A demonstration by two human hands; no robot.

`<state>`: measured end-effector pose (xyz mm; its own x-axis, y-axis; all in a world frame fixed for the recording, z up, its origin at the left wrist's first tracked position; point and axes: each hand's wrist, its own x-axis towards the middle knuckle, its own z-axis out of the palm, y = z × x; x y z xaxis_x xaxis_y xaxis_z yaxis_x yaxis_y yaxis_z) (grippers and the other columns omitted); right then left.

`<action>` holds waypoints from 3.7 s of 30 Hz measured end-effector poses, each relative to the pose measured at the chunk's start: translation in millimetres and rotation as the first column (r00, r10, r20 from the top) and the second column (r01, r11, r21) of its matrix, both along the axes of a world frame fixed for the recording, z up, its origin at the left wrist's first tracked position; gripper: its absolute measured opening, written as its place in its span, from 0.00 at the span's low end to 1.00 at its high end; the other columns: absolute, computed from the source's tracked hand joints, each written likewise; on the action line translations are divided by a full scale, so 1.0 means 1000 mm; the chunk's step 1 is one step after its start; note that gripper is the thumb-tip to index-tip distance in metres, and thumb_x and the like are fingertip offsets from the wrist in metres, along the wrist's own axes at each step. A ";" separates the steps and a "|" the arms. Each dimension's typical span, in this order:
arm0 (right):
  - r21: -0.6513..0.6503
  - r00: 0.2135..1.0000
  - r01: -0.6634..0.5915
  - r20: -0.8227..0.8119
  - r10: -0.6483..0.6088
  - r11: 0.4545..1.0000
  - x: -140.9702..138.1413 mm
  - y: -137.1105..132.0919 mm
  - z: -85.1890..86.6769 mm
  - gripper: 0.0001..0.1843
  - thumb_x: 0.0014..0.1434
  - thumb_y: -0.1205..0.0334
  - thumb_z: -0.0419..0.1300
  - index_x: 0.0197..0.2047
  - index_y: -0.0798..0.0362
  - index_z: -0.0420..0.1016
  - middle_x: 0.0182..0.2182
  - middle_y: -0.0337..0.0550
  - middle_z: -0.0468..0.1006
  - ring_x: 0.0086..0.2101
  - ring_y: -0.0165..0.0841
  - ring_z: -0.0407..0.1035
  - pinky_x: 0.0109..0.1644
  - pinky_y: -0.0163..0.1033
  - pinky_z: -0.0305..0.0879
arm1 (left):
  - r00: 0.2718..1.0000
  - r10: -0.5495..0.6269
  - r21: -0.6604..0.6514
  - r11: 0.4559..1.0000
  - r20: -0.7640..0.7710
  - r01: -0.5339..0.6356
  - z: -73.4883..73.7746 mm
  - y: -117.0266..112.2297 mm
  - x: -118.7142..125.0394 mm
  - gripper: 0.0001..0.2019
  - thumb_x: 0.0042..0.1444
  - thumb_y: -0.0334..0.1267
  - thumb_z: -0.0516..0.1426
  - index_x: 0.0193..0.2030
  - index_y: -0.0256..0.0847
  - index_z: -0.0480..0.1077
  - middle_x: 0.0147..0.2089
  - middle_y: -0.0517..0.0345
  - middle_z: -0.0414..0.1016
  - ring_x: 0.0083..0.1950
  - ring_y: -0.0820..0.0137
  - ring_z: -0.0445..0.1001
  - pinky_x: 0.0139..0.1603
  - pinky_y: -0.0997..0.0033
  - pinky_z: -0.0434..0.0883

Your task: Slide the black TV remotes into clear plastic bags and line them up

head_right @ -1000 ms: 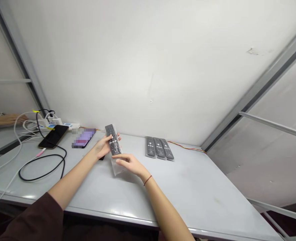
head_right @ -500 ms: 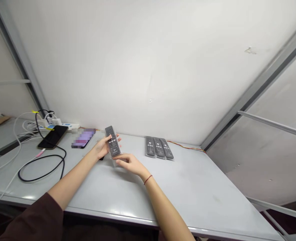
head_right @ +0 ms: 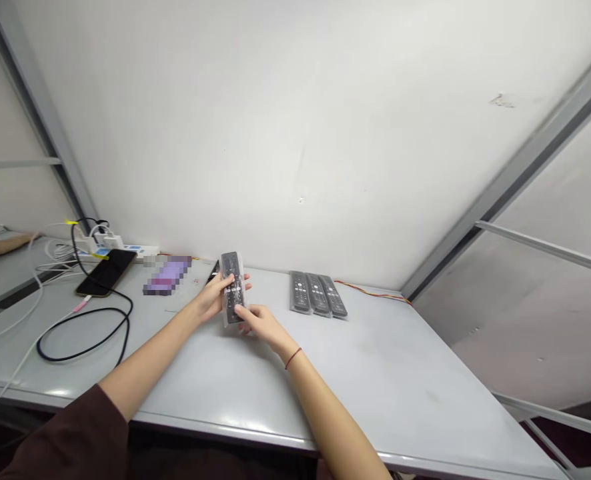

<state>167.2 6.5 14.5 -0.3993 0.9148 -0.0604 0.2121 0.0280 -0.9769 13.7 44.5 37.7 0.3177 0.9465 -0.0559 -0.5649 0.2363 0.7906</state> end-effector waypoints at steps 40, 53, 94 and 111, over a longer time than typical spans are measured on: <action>0.382 0.864 0.228 0.344 -0.367 0.895 0.102 0.013 0.036 0.18 0.55 0.55 0.54 0.48 0.48 0.67 0.28 0.36 0.69 0.27 0.31 0.63 0.33 0.37 0.63 | 0.734 0.127 0.370 0.911 -0.667 0.179 -0.043 -0.014 0.044 0.17 0.58 0.43 0.52 0.50 0.37 0.70 0.45 0.49 0.76 0.44 0.66 0.75 0.48 0.65 0.71; 0.488 0.378 0.658 0.445 -0.812 0.573 0.211 0.024 -0.008 0.21 0.53 0.65 0.52 0.51 0.57 0.67 0.33 0.50 0.72 0.34 0.38 0.65 0.40 0.41 0.58 | 0.634 0.172 0.445 0.844 -0.754 0.299 -0.047 -0.023 0.037 0.13 0.56 0.40 0.51 0.41 0.40 0.74 0.43 0.53 0.77 0.46 0.66 0.74 0.50 0.67 0.69; 0.693 0.736 -0.332 0.615 -0.283 0.640 -0.065 0.019 -0.015 0.32 0.54 0.47 0.59 0.57 0.56 0.60 0.53 0.55 0.67 0.48 0.44 0.64 0.48 0.46 0.63 | -0.105 0.526 0.518 0.850 -0.844 0.097 -0.033 0.042 -0.056 0.17 0.60 0.28 0.44 0.47 0.31 0.72 0.47 0.39 0.74 0.51 0.59 0.71 0.52 0.64 0.63; 0.680 0.681 -0.436 0.677 -0.278 0.589 -0.085 0.034 -0.014 0.20 0.55 0.53 0.58 0.46 0.58 0.69 0.43 0.55 0.72 0.42 0.44 0.66 0.45 0.47 0.65 | -0.049 0.561 0.554 0.826 -0.826 0.108 -0.024 0.038 -0.055 0.15 0.61 0.34 0.45 0.41 0.36 0.73 0.44 0.44 0.75 0.48 0.62 0.72 0.51 0.67 0.63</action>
<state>82.0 40.3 0.5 -0.6357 0.6953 0.3352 0.7063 0.6992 -0.1107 -41.1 82.6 13.5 0.0313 0.9631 0.2673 0.8384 -0.1709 0.5175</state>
